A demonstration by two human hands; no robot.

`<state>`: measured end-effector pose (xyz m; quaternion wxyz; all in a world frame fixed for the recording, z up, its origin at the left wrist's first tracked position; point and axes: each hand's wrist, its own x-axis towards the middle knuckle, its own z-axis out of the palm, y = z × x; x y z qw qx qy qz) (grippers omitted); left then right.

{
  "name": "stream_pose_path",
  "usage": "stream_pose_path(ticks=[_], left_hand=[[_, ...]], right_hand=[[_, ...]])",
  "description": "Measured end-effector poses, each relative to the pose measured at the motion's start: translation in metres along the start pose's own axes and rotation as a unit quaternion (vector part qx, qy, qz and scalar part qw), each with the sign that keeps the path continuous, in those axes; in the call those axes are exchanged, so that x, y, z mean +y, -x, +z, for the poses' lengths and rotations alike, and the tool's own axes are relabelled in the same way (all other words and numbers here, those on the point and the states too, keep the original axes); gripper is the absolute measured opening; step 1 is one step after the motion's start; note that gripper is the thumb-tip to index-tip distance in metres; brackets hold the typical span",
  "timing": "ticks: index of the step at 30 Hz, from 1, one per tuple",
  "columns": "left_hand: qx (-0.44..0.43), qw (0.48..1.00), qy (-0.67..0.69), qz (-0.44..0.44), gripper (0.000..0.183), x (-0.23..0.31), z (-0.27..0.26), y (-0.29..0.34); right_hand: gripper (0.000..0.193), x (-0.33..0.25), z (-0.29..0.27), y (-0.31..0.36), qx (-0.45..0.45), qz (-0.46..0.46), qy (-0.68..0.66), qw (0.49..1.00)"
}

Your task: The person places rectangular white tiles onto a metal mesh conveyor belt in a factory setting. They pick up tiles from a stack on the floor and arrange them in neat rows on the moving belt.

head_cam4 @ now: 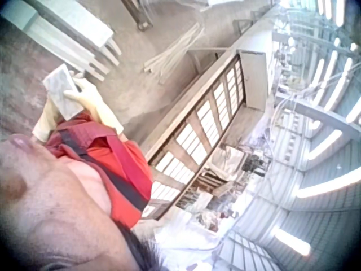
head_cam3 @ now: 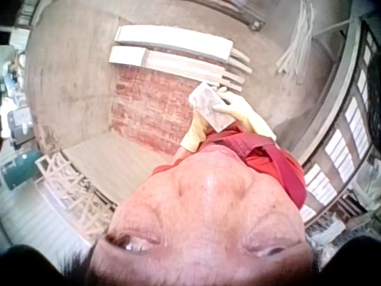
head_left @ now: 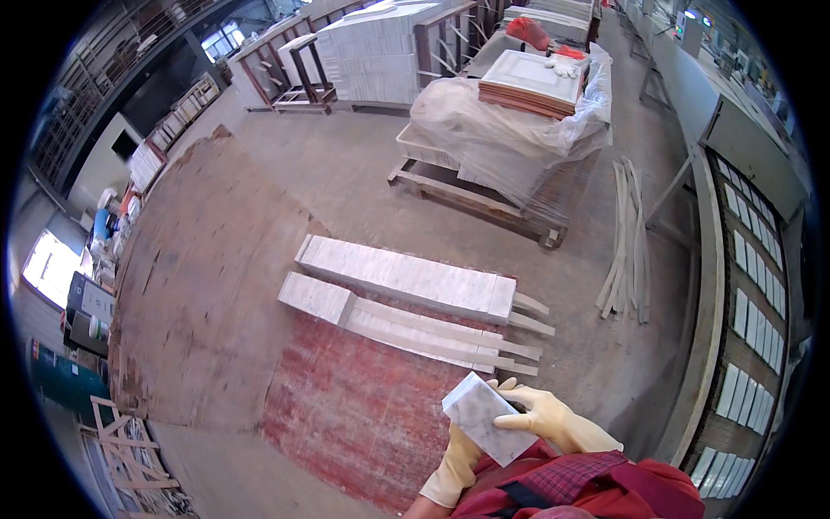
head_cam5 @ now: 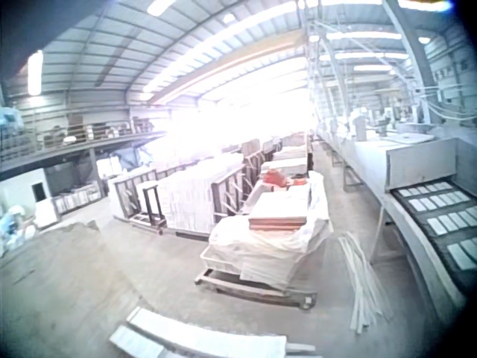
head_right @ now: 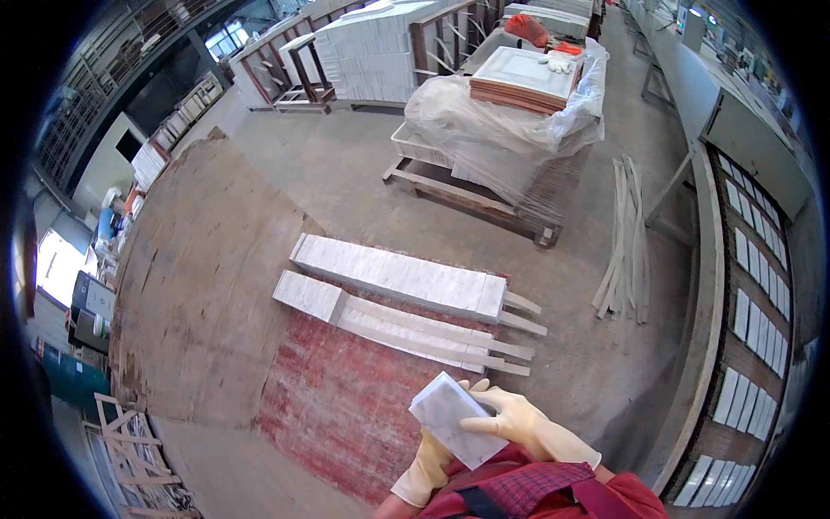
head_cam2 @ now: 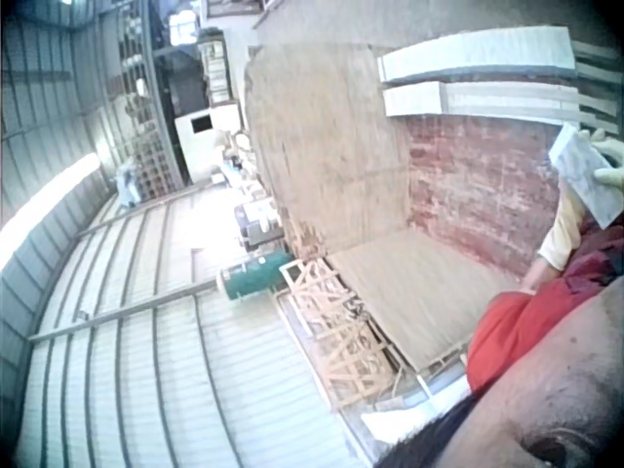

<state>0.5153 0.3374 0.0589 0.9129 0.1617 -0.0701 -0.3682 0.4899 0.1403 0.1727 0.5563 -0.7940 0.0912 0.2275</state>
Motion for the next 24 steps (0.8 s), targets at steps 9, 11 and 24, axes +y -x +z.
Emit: stream_pose_path(ticks=[9,11,24], left_hand=[[0.042,0.505,-0.832,0.225,0.054,0.018,0.007,0.077],[0.047,0.662,-0.742,0.091,0.061,0.028,0.005,0.116],[0.087,0.885,-0.444,0.113,0.058,0.001,0.038,0.224]], right_hand=[[0.082,-0.024,0.076,0.039,0.052,-0.141,0.145,0.978],[0.086,-0.038,0.109,0.056,0.082,-0.165,0.140,0.973],[0.102,-0.033,0.228,0.164,0.188,-0.139,0.301,0.925]])
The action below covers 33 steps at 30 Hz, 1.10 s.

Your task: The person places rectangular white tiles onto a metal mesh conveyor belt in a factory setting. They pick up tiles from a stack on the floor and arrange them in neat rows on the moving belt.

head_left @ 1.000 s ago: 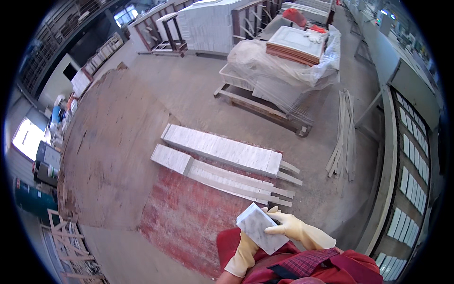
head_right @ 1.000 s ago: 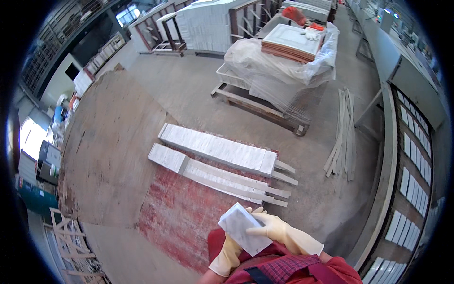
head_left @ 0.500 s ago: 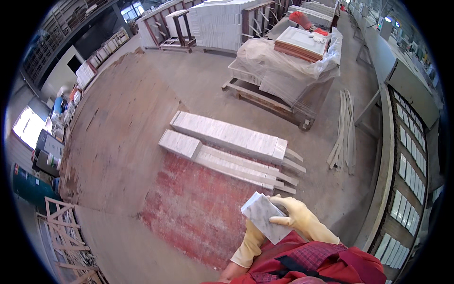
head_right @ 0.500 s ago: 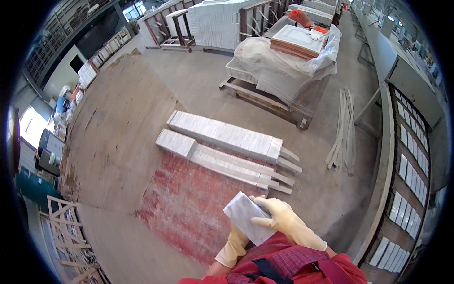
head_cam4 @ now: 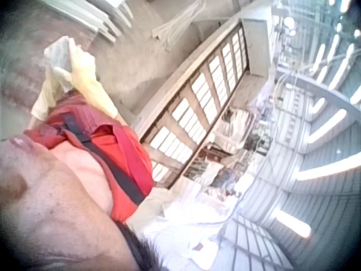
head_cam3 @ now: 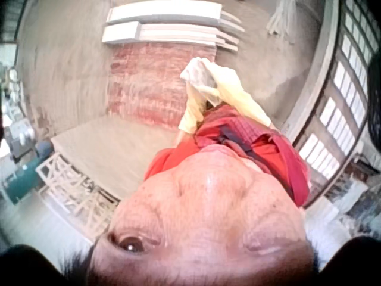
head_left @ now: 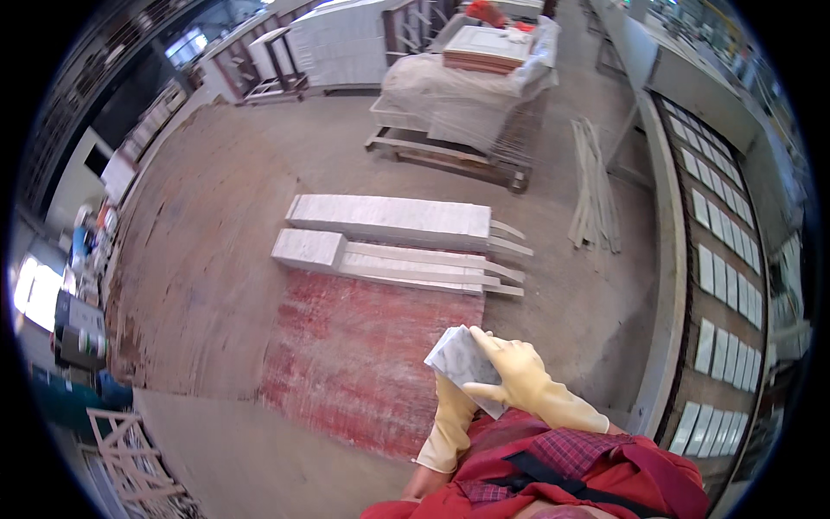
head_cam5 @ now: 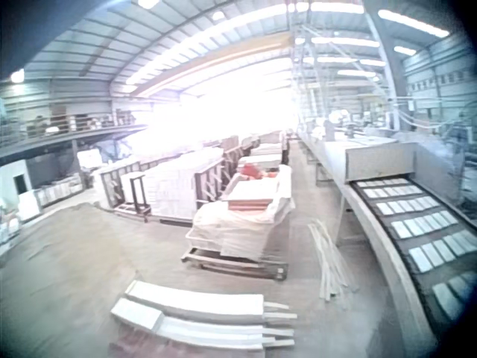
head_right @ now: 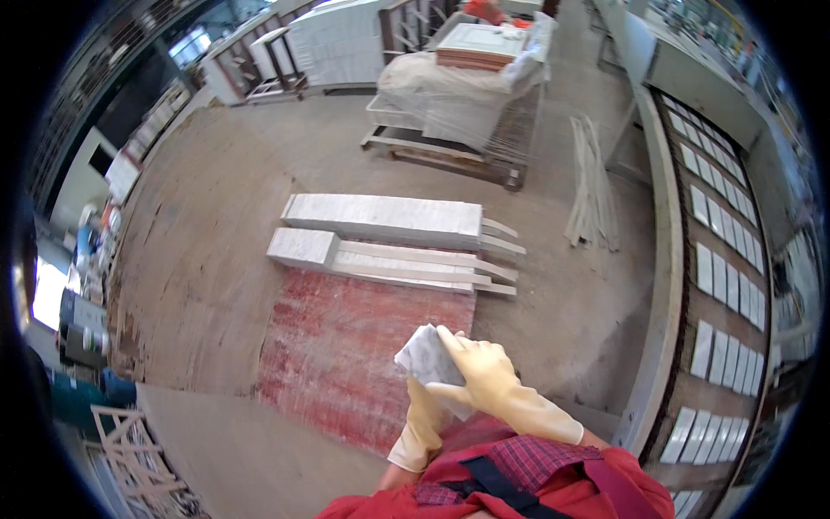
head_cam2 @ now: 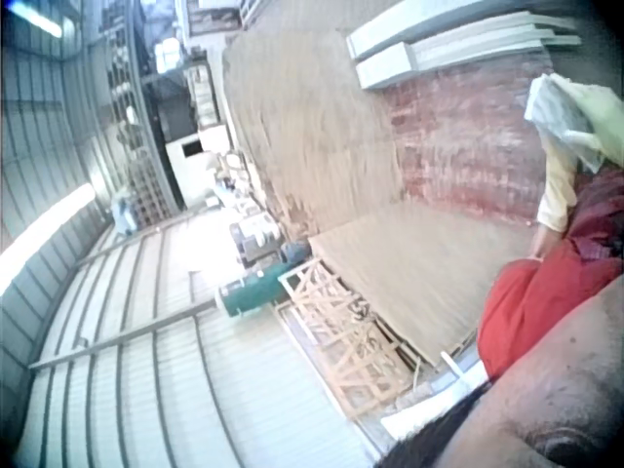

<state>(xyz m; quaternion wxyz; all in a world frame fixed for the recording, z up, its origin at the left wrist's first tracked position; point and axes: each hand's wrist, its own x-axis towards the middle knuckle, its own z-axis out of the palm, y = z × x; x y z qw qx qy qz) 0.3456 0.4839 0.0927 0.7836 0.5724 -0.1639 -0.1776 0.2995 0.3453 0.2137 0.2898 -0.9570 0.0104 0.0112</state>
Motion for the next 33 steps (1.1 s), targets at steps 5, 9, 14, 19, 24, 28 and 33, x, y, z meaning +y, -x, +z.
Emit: stream_pose_path(ticks=[5,9,14,19,24,28,33], left_hand=[[-0.034,0.864,0.432,-0.258,0.059,-0.046,-0.001,0.013],[-0.145,0.972,0.081,-0.167,0.053,-0.084,0.028,0.020],[-0.285,0.942,-0.070,-0.165,0.044,-0.076,0.117,0.038],[-0.304,0.893,0.060,-0.325,0.045,-0.047,0.205,0.085],[-0.344,0.874,0.070,-0.335,0.054,-0.058,0.276,0.142],[-0.437,0.845,0.006,-0.307,0.055,-0.063,0.303,0.159],[-0.511,0.776,0.044,-0.367,0.057,-0.082,0.333,0.198]], right_hand=[[0.123,-0.005,-0.001,0.039,-0.010,0.145,0.022,0.989],[0.121,0.022,0.001,0.086,0.068,0.216,-0.022,0.974],[0.123,0.067,-0.008,0.173,0.193,0.291,-0.086,0.933],[0.116,0.088,-0.012,0.265,0.292,0.339,-0.173,0.877],[0.124,0.111,-0.026,0.361,0.327,0.353,-0.268,0.835],[0.127,0.108,-0.040,0.410,0.400,0.316,-0.338,0.791],[0.126,0.104,-0.062,0.517,0.501,0.281,-0.517,0.635]])
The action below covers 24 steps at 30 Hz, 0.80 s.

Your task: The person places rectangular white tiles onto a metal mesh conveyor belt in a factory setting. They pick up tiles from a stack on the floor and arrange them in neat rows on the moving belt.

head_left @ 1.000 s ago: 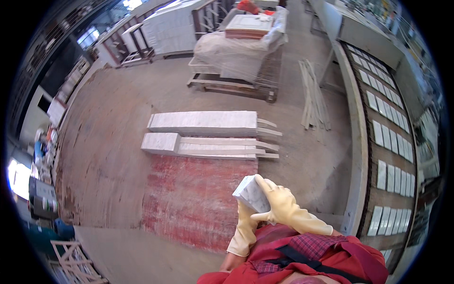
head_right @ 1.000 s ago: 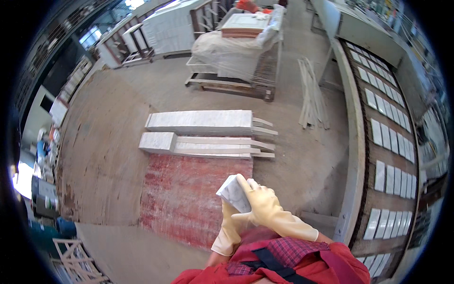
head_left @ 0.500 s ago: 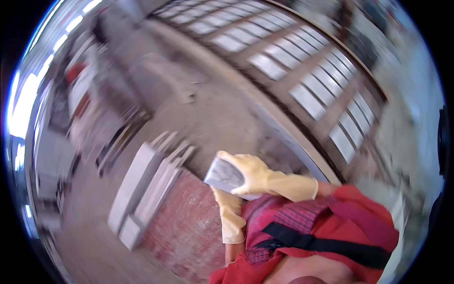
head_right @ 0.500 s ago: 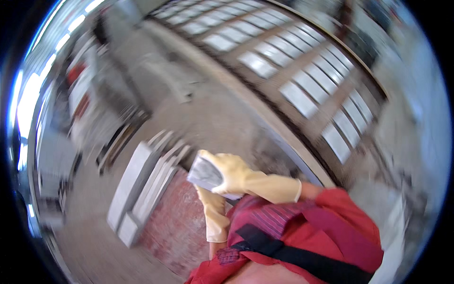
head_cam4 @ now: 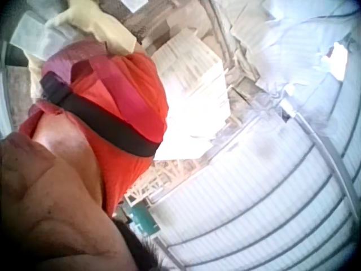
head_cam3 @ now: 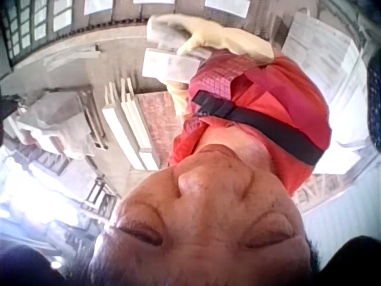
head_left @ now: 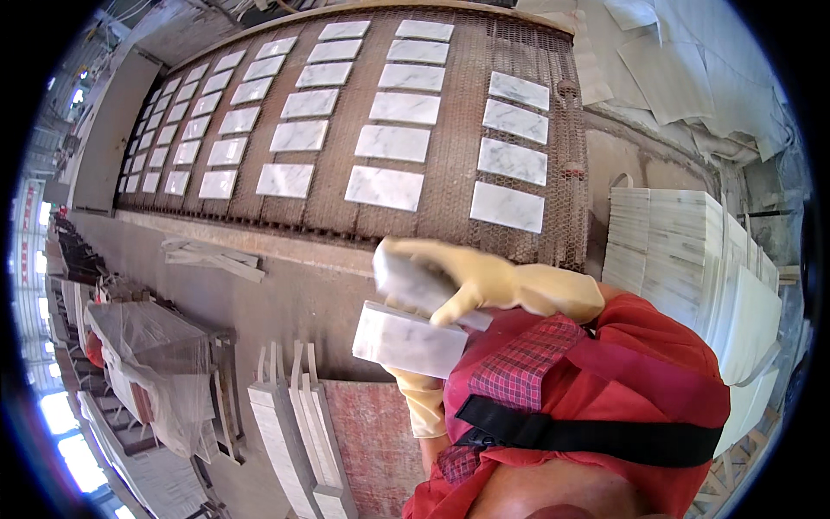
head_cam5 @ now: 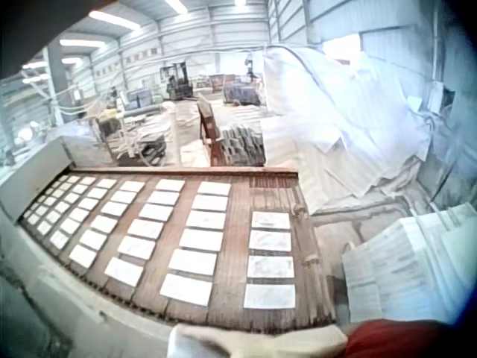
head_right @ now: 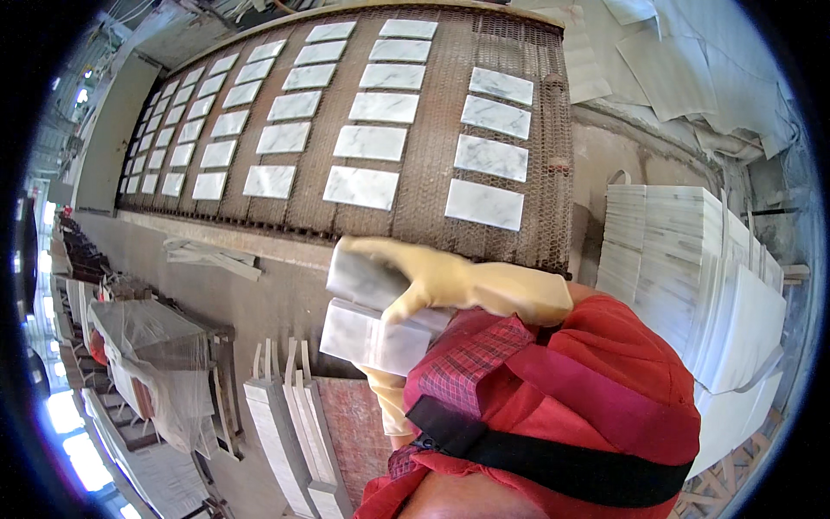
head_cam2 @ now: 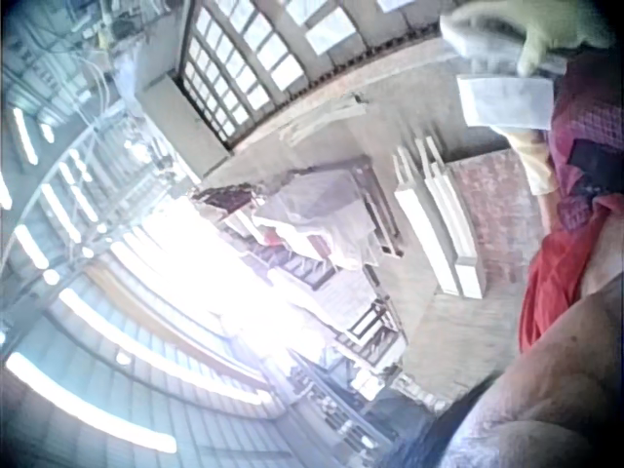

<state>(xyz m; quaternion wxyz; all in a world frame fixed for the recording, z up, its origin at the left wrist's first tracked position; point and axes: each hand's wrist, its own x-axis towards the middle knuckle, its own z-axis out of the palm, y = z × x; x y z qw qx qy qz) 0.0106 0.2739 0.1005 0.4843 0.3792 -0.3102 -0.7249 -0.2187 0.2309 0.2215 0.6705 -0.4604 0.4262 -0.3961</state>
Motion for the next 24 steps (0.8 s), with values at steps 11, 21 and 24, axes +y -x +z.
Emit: stream_pose_path(ticks=[11,21,24], left_hand=[[-0.085,0.937,0.300,-0.158,0.054,-0.041,0.042,-0.035],[-0.046,0.940,0.293,-0.169,0.056,-0.055,0.064,-0.038],[-0.062,0.935,0.300,-0.178,0.057,-0.053,0.074,-0.050]], right_hand=[[0.124,-0.002,-0.302,-0.008,0.360,0.072,0.346,0.863],[0.114,-0.012,-0.514,-0.081,0.325,0.152,0.640,0.679],[0.116,-0.010,-0.539,-0.100,0.296,0.173,0.649,0.679]])
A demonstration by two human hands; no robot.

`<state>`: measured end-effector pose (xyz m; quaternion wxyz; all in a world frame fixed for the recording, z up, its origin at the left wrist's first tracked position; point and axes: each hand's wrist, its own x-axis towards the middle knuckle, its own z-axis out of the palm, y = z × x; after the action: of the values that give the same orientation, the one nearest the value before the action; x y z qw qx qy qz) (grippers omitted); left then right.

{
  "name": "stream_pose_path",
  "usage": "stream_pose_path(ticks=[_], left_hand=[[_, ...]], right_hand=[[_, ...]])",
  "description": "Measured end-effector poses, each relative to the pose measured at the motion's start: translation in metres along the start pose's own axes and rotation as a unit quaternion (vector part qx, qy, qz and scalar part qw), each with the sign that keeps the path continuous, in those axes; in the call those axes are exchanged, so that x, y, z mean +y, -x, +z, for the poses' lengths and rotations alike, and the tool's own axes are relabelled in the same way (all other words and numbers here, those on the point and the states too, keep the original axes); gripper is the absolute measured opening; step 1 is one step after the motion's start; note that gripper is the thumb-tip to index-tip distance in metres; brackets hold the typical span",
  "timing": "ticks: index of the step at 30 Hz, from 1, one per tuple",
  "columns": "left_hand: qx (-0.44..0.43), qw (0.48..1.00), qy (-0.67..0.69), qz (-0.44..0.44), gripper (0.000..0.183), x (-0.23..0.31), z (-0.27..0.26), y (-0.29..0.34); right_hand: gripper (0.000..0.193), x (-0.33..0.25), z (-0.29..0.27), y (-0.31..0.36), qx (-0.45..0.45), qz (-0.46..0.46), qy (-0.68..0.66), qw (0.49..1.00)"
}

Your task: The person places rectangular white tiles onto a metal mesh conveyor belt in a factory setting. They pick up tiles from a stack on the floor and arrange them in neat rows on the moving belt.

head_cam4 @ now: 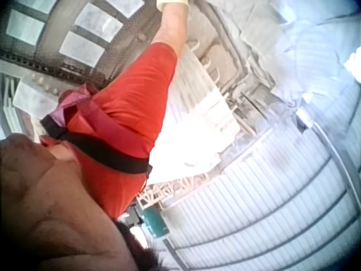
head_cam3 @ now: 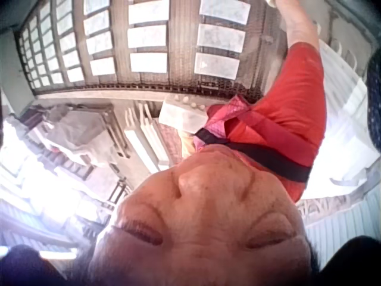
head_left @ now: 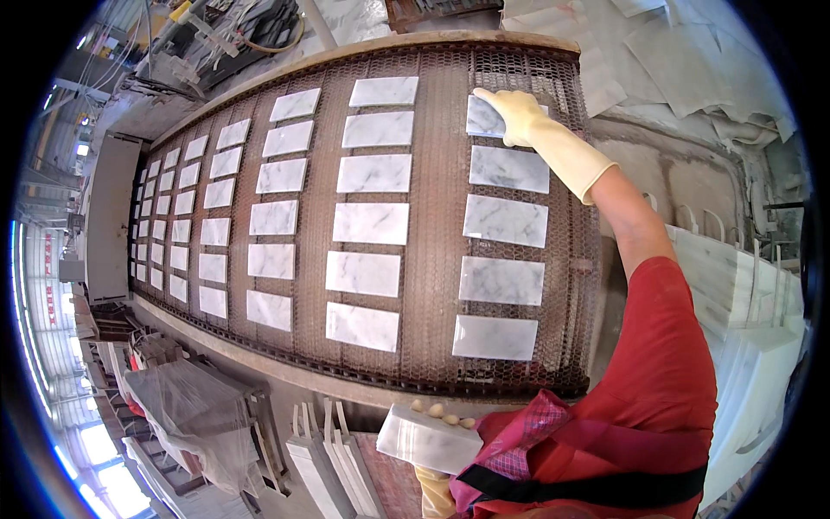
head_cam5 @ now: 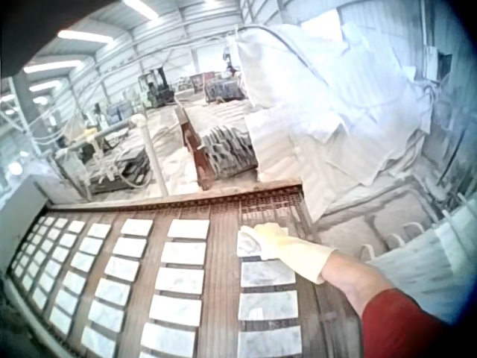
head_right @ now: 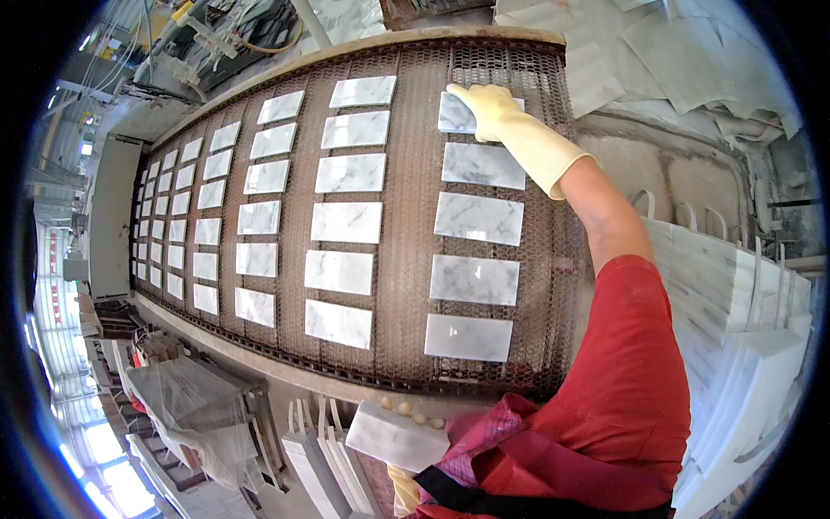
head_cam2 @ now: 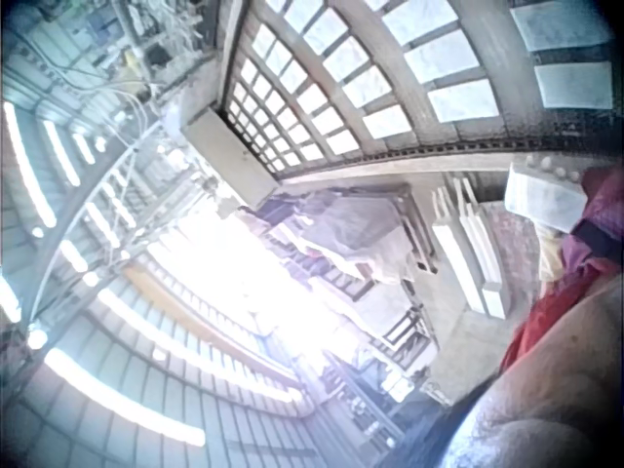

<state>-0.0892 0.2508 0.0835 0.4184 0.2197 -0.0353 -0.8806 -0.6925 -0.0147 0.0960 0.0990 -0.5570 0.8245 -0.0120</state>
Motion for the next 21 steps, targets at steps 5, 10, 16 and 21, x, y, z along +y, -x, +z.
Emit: stream_pose_path(ticks=[5,10,16,21], left_hand=[[0.029,0.999,-0.017,-0.016,0.057,-0.003,0.005,-0.011],[0.042,0.998,-0.019,-0.039,0.054,-0.002,0.008,-0.020],[0.034,0.998,-0.014,-0.044,0.055,-0.004,0.006,-0.024],[0.025,0.999,-0.027,-0.037,0.056,-0.004,-0.003,-0.021]], right_hand=[[0.123,0.004,0.012,-0.023,-0.052,-0.017,0.031,0.998],[0.122,0.012,0.008,-0.033,-0.091,-0.030,0.038,0.995],[0.116,0.034,-0.021,-0.060,-0.030,-0.007,0.059,0.998],[0.105,0.056,0.003,-0.100,0.020,0.011,0.120,0.992]])
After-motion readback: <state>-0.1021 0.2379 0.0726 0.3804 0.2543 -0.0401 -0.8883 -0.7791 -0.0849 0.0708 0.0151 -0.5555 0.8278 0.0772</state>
